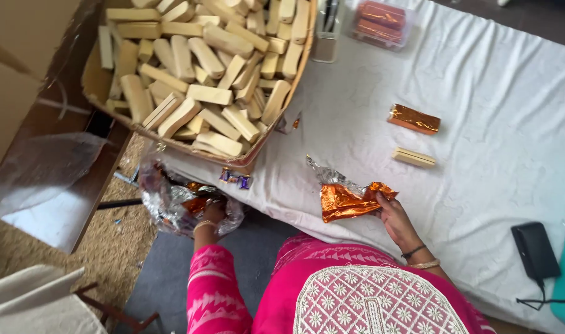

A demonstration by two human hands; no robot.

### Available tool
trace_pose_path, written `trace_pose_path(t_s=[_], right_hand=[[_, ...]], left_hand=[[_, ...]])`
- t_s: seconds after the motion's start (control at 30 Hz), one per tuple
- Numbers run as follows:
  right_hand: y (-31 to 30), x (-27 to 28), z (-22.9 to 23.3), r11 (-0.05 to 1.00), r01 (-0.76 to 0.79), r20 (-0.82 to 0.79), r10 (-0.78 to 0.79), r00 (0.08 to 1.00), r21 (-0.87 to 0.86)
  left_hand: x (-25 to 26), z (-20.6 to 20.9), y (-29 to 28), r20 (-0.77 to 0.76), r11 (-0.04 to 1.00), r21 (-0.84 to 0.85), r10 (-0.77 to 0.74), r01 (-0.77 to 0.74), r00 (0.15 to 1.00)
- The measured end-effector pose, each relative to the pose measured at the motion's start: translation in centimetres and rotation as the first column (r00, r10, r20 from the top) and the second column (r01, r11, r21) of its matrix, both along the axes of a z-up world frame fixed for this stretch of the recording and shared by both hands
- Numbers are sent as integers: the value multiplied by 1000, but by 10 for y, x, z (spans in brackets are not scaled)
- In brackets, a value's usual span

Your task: Wrapping wooden blocks in foil and placing them into plastic containers.

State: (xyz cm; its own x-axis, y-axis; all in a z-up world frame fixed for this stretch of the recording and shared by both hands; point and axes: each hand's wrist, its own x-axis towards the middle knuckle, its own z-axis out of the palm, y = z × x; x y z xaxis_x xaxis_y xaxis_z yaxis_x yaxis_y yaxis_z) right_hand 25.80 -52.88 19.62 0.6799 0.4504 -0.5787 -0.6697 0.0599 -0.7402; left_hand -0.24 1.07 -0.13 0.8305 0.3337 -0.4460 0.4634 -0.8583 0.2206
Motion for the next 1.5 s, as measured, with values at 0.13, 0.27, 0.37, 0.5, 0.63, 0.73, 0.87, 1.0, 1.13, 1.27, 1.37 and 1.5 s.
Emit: trace_pose_path(t_s=[0.13, 0.27, 0.37, 0.5, 0.63, 0.73, 0.87, 1.0, 1.13, 1.27, 1.37, 1.5], right_hand=[[-25, -3, 3, 992, 123, -19, -123, 992, -2], [-38, -1, 4, 960, 278, -18, -278, 961, 30], [-49, 2, -4, 933, 359, 5, -359, 933, 23], [-56, 8, -29, 908, 418, 67, -415, 907, -40], [-60, 10, -35, 886, 457, 96, -449, 888, -81], [-70, 10, -41, 872, 484, 85, -478, 874, -78], [-80, 11, -39, 856, 510, 89, -504, 859, -78], [-86, 7, -37, 845, 521, 97, -513, 853, -117], [-73, -8, -19, 890, 370, 117, -351, 929, -266], [-60, -24, -44, 925, 50, 77, -22, 997, -376], [-61, -29, -61, 936, -3, 57, 24, 998, -351], [-64, -21, -52, 929, 4, 48, 14, 999, -369]], left_hand=[[-12, 34, 23, 57, 940, -192, 296, -281, 953], [-11, 124, 20, 115, 941, -175, 311, -289, 943], [6, 189, -9, 157, 941, 79, 313, -328, 937], [31, 234, -38, 575, 884, 276, 163, -377, 802], [24, 173, -31, 353, 929, 332, 39, -164, 935], [15, 150, -28, 288, 900, 371, 123, -229, 950], [-4, 106, -8, 423, 818, -18, 527, -575, 737], [-26, 42, 20, -117, 828, 268, 535, -493, 836], [0, 42, 10, -394, 861, 216, 509, -461, 765], [16, 37, -3, -536, 937, 212, 349, -278, 769], [19, 27, 3, -510, 956, 154, 293, -249, 809], [16, 28, 22, -423, 959, -20, 248, -283, 872]])
